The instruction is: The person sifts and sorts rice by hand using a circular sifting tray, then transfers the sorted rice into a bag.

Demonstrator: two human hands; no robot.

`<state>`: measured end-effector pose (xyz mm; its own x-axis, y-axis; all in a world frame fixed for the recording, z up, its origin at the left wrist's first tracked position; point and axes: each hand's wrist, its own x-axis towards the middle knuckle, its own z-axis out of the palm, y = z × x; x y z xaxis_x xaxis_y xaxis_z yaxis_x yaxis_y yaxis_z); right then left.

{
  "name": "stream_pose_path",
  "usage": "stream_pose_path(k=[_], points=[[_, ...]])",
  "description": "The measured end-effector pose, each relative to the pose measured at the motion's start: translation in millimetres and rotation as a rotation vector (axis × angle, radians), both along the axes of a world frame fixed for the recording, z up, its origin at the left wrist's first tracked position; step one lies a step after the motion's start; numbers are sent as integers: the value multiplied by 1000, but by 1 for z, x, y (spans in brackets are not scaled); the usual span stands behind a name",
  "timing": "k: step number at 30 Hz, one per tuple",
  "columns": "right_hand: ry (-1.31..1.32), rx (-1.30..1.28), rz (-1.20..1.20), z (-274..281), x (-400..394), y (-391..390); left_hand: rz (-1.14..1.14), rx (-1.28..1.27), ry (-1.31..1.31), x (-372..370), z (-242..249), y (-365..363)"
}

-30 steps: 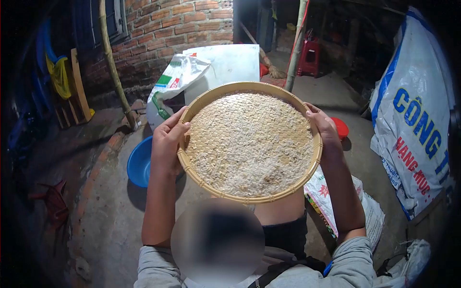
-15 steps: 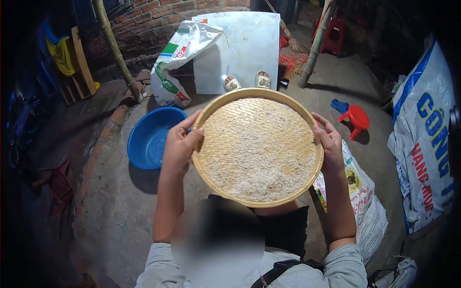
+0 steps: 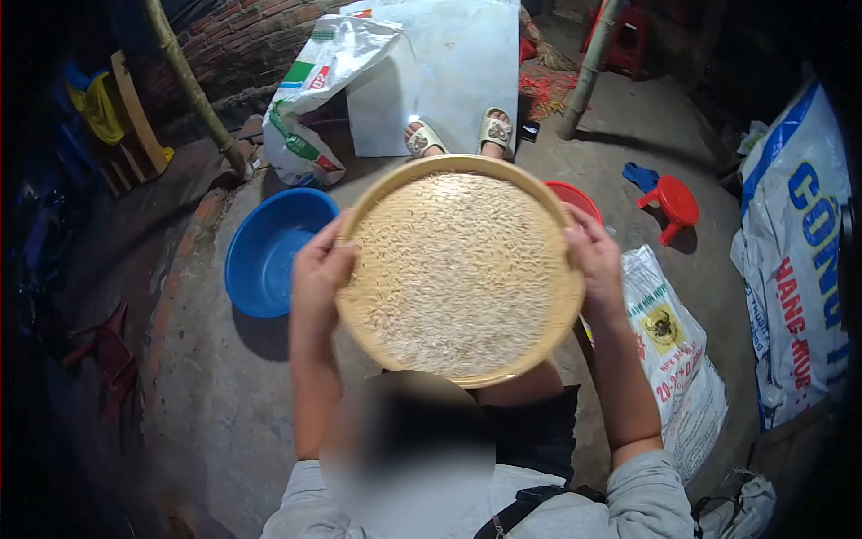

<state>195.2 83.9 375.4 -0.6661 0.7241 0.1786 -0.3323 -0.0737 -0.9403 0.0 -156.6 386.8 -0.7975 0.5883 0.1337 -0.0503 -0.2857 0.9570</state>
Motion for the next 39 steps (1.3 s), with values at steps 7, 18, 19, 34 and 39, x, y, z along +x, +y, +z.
stream_pose_path(k=[7, 18, 19, 34, 39], points=[[-5, -77, -43, 14, 24, 24, -5, -19, 30, 19, -15, 35], [-56, -99, -83, 2, 20, 26, -44, -4, -94, 21, -30, 48], [-31, -136, -107, 4, 24, 26, -65, 1, -103, 24, -31, 54], [-27, -198, -143, -14, 42, 51, -130, -9, -71, 26, -32, 80], [50, -163, -171, -18, -14, 17, -41, -24, -87, -18, -32, 39]])
